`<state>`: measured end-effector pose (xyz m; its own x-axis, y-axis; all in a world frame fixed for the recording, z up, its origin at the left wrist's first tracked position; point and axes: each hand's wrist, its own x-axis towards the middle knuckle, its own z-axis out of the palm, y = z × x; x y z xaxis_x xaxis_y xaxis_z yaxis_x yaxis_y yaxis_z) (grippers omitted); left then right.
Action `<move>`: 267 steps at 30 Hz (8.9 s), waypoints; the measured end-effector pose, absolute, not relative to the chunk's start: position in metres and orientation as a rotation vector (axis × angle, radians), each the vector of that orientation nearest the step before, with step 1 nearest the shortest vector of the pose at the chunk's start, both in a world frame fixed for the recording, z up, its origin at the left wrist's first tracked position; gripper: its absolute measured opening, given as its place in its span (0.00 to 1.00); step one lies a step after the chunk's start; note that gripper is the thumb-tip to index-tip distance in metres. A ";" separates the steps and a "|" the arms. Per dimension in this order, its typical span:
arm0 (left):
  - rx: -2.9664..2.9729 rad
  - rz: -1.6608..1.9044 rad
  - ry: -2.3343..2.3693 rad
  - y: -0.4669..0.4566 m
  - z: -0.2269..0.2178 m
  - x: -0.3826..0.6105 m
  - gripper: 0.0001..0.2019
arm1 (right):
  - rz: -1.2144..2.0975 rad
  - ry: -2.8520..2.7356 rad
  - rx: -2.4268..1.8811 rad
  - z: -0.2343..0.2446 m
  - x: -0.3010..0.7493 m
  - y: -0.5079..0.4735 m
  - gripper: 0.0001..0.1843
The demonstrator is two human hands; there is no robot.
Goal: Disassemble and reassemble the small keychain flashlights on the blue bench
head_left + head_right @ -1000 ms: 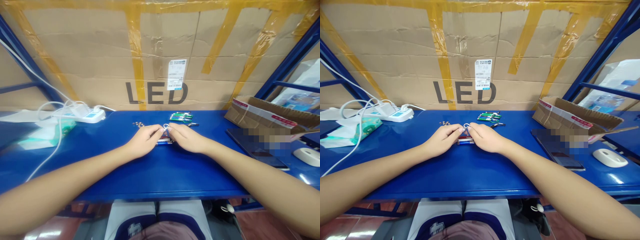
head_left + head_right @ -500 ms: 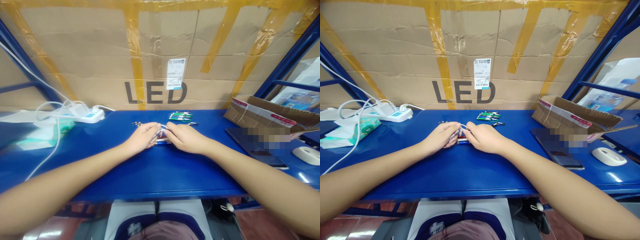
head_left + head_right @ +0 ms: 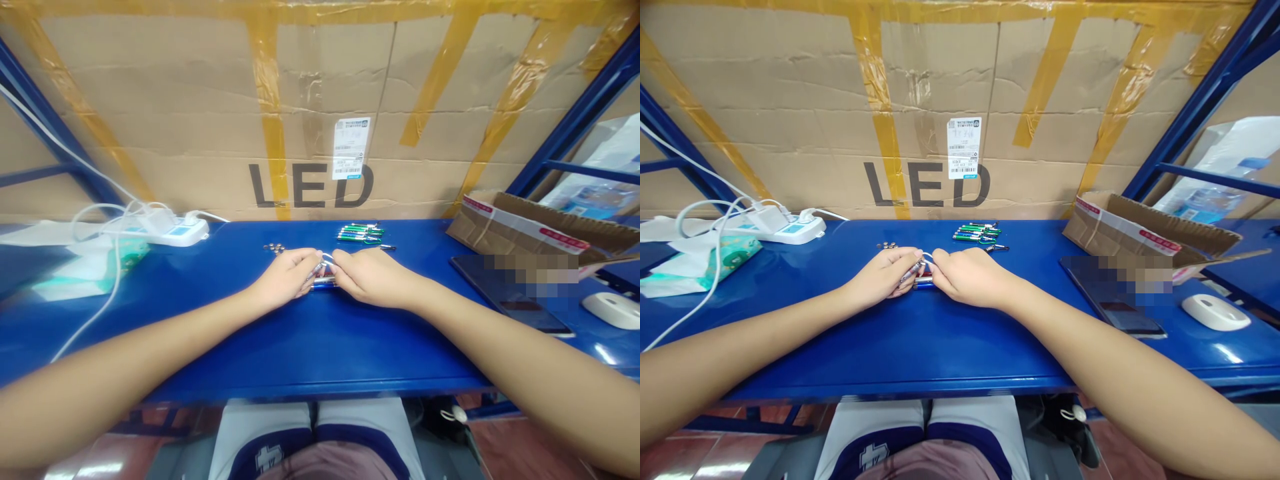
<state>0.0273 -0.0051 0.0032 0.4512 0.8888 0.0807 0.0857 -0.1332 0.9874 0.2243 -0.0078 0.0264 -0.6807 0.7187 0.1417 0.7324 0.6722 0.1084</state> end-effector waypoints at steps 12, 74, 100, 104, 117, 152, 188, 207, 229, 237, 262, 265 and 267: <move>1.659 0.739 0.868 -0.012 0.007 0.030 0.23 | -0.128 -2.649 -1.224 0.023 0.227 -0.004 0.17; 2.293 0.916 0.927 -0.003 0.001 0.021 0.12 | 0.023 -2.389 -0.931 0.011 0.226 0.006 0.15; 1.583 0.717 0.954 -0.021 0.011 0.033 0.16 | 0.253 -2.476 -0.909 0.024 0.231 0.000 0.16; 1.601 0.707 0.890 -0.023 0.008 0.034 0.16 | 0.197 -2.502 -0.839 0.024 0.232 -0.001 0.16; 1.672 0.628 0.724 -0.025 0.022 0.026 0.19 | 0.328 -2.420 -0.695 0.027 0.231 -0.006 0.17; 2.354 0.819 1.417 0.037 0.022 -0.019 0.12 | 0.328 -2.120 -1.204 0.017 0.237 0.020 0.18; 2.449 0.739 1.222 0.018 -0.002 0.009 0.18 | 0.327 -2.335 -1.480 0.007 0.242 0.034 0.15; 2.557 0.377 1.025 -0.005 -0.002 0.012 0.38 | 0.421 -2.326 -1.281 -0.001 0.238 0.035 0.06; 2.062 0.722 1.060 -0.009 -0.009 0.027 0.24 | 0.477 -2.313 -1.304 0.006 0.239 0.030 0.05; 1.623 0.937 0.912 -0.007 -0.011 0.034 0.17 | 0.291 -2.531 -1.020 0.010 0.236 0.016 0.09; 1.896 0.775 1.009 -0.017 -0.005 0.030 0.24 | 0.031 -2.153 -1.903 0.011 0.271 0.056 0.14; 2.104 0.701 1.059 -0.021 -0.003 0.028 0.27 | 0.073 -2.210 -1.962 0.011 0.274 0.057 0.15; 2.169 0.641 1.101 -0.023 -0.001 0.027 0.28 | 0.097 -2.232 -1.971 0.010 0.274 0.057 0.16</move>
